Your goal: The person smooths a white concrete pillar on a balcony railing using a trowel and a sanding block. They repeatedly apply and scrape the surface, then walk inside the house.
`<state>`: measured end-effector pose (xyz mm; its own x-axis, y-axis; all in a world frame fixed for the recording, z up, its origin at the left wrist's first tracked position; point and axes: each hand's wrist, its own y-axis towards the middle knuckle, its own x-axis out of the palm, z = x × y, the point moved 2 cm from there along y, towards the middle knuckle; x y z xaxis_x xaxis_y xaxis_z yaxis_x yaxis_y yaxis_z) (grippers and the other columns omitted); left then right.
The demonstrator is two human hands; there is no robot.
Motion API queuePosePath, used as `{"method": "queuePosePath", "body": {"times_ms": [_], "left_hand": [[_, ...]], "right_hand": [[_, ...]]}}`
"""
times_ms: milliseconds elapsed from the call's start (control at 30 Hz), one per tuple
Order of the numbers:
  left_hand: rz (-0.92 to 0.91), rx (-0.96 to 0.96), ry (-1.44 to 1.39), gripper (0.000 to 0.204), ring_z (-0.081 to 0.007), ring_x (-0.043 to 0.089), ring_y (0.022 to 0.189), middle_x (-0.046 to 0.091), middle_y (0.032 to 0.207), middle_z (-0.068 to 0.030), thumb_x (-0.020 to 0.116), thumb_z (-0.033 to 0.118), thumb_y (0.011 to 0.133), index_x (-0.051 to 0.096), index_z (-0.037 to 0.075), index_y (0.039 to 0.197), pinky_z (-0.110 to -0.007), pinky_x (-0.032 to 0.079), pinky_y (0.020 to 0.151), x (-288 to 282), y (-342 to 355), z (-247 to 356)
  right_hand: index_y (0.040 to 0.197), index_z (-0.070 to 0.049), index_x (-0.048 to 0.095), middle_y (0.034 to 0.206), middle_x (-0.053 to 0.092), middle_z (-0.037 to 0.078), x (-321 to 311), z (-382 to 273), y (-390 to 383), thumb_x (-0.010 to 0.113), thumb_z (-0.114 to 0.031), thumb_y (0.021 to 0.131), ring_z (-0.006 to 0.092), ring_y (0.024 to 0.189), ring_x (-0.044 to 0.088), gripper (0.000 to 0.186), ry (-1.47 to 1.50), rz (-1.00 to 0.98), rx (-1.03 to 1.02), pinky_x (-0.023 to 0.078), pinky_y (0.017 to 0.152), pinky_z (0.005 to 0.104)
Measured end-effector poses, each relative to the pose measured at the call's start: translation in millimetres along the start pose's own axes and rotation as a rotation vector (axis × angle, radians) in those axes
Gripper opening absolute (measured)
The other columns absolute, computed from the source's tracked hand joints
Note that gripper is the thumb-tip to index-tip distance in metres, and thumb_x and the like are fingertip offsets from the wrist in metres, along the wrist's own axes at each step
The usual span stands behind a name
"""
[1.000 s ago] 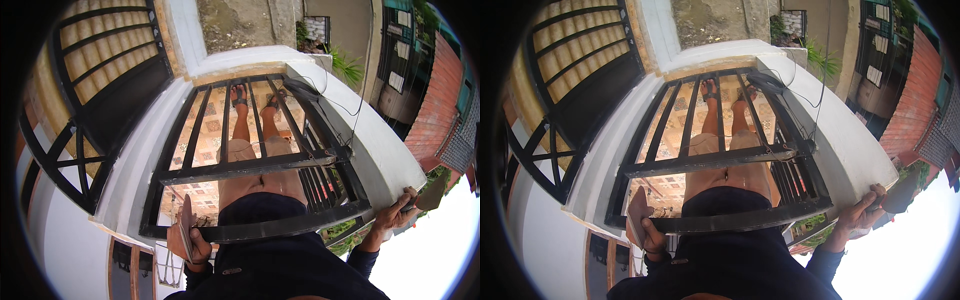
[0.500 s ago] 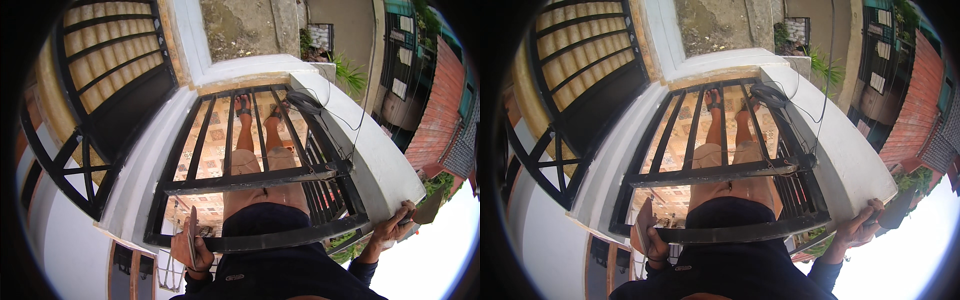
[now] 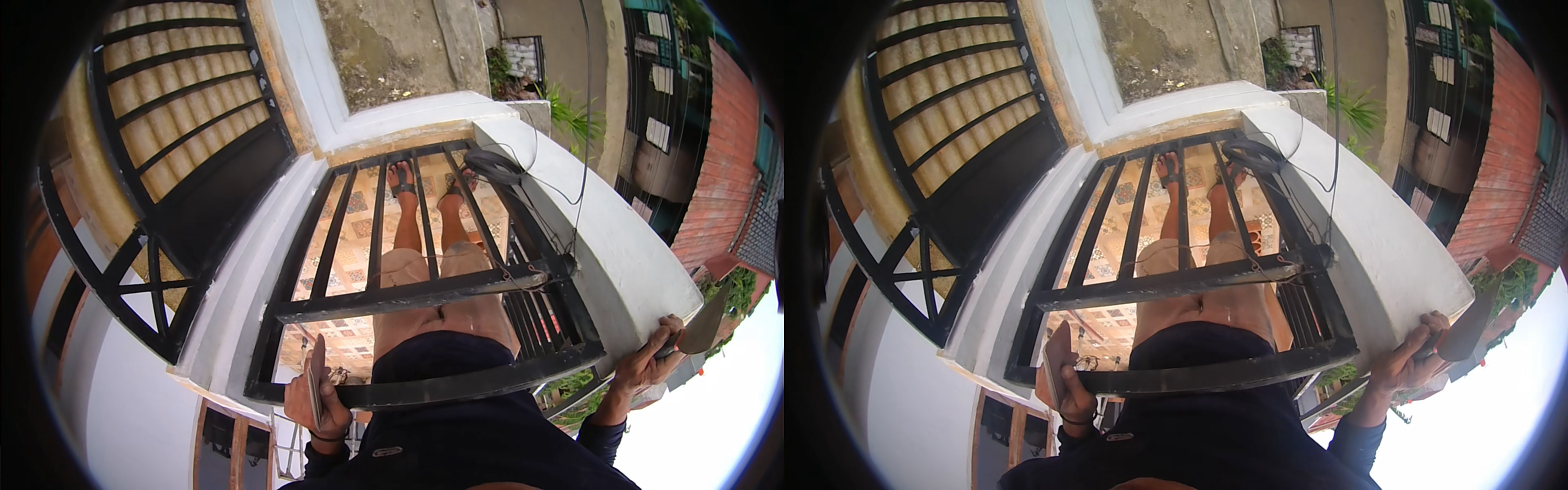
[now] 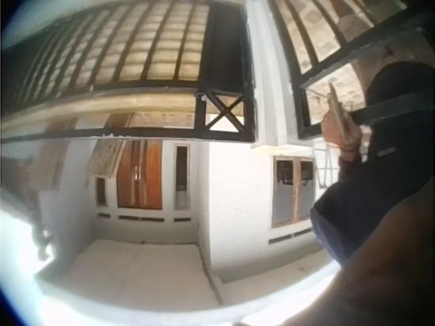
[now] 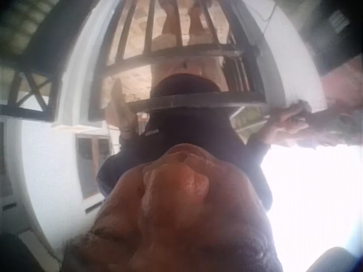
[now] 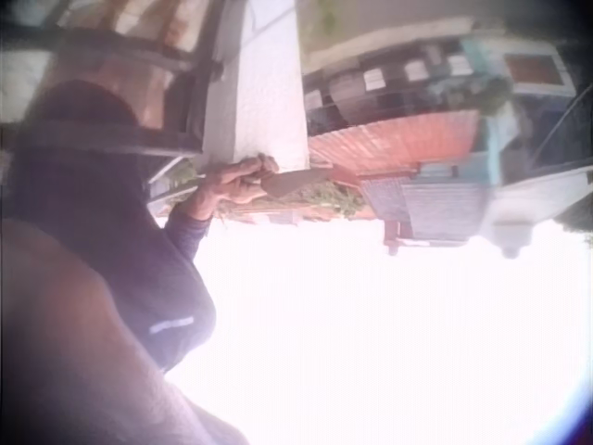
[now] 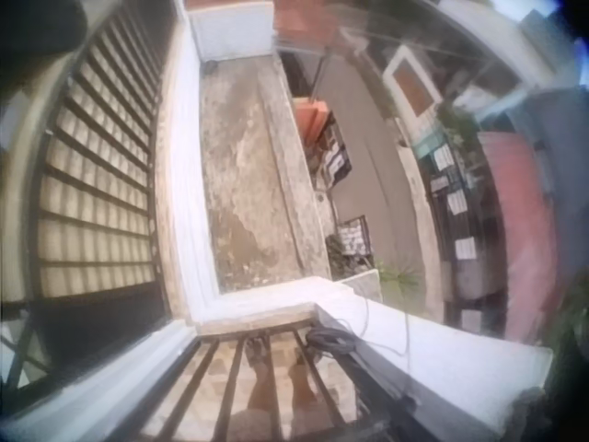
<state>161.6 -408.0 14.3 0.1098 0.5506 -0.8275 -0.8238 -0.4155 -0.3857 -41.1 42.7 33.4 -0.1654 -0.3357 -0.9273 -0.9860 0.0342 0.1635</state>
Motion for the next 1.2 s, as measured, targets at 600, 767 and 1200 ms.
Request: {"method": "queuePosePath", "body": {"times_ms": [600, 767, 1200], "left_hand": [[0.154, -0.083, -0.165, 0.028, -0.0377, 0.066, 0.069, 0.070, 0.081, -0.0155, 0.061, 0.018, 0.109, 0.074, -0.003, 0.094, -0.046, 0.045, 0.063, 8, -15, -6], [0.203, -0.056, -0.144, 0.033, -0.0359, 0.067, 0.065, 0.069, 0.076, -0.0176, 0.062, 0.019, 0.110, 0.074, -0.004, 0.090, -0.044, 0.046, 0.059, 9, -15, -6], [0.355, -0.081, -0.115, 0.038, -0.0322, 0.070, 0.062, 0.071, 0.071, -0.0138, 0.068, 0.031, 0.110, 0.078, -0.002, 0.092, -0.041, 0.051, 0.060, 14, -19, -7]], "right_hand": [[0.121, 0.002, 0.066, 0.113, 0.070, 0.012, -1, 7, -4, 0.065, -0.007, 0.111, 0.0238, 0.108, 0.062, 0.014, -0.063, 0.015, 0.036, 0.050, 0.099, 0.0388], [0.123, 0.001, 0.070, 0.116, 0.073, 0.014, -2, 2, -2, 0.071, -0.013, 0.109, 0.0275, 0.111, 0.065, 0.020, -0.152, 0.029, 0.035, 0.051, 0.099, 0.0396], [0.113, -0.002, 0.074, 0.097, 0.069, 0.012, 0, -8, 5, 0.072, -0.034, 0.109, 0.0299, 0.092, 0.061, 0.033, -0.172, 0.105, -0.085, 0.046, 0.087, 0.0438]]}}
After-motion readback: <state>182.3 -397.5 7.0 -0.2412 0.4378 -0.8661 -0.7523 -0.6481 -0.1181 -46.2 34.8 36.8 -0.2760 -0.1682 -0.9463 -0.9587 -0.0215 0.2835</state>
